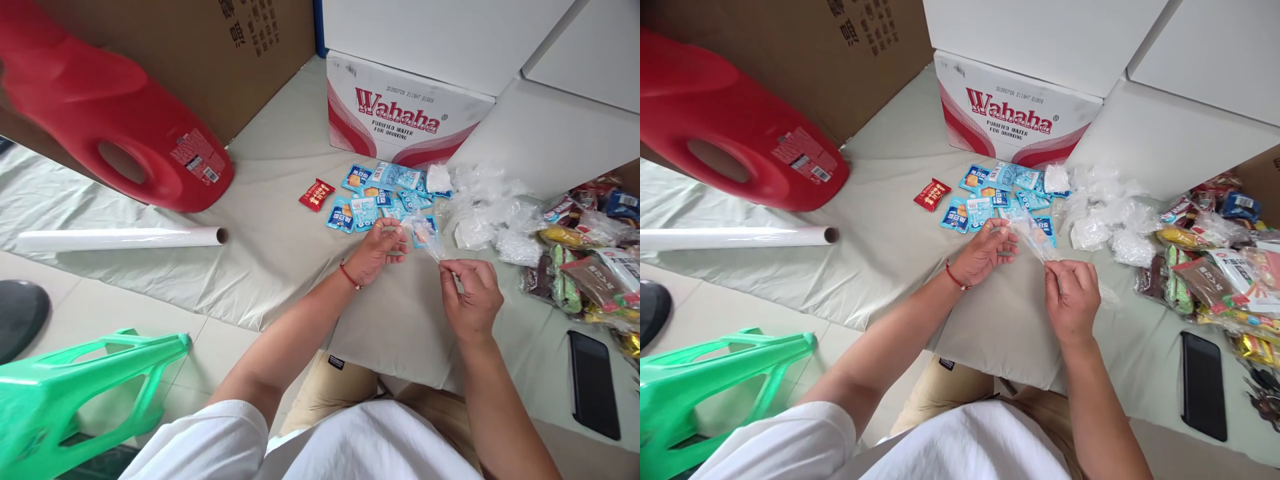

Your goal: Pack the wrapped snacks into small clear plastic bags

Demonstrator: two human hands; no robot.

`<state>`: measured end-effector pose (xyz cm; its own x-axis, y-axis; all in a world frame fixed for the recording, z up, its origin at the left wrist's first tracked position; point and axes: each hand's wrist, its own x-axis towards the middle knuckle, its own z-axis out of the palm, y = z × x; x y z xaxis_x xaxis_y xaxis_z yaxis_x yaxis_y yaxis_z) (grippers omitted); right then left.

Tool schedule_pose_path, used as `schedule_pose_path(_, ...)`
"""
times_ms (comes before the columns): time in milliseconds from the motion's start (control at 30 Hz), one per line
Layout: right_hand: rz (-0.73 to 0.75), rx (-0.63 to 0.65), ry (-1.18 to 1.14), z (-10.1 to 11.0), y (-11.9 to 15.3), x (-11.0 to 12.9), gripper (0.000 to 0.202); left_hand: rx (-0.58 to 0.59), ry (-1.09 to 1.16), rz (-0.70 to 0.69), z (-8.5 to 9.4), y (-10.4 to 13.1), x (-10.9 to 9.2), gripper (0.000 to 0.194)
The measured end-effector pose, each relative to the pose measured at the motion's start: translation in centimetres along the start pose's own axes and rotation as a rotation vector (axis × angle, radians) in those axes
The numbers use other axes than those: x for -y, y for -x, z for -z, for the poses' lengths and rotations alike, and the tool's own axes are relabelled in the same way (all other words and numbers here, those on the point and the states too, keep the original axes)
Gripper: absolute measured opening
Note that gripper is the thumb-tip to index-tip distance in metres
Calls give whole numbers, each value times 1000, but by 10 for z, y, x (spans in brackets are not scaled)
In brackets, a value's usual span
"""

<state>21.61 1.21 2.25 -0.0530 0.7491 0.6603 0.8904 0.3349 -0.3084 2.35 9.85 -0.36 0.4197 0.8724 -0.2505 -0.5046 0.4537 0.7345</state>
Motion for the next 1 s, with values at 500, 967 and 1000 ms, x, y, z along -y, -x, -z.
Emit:
schedule_pose_path(500,-85,17,-73,-21,19,12,16,152,44,188,-3,0,16,47)
schedule_pose_path(967,-343,55,-213,-20,6,8,18,227,173,217,-4,0,19,47)
schedule_pose_path(1000,-373,46,-213,-20,6,7,18,221,174,210,-4,0,18,47)
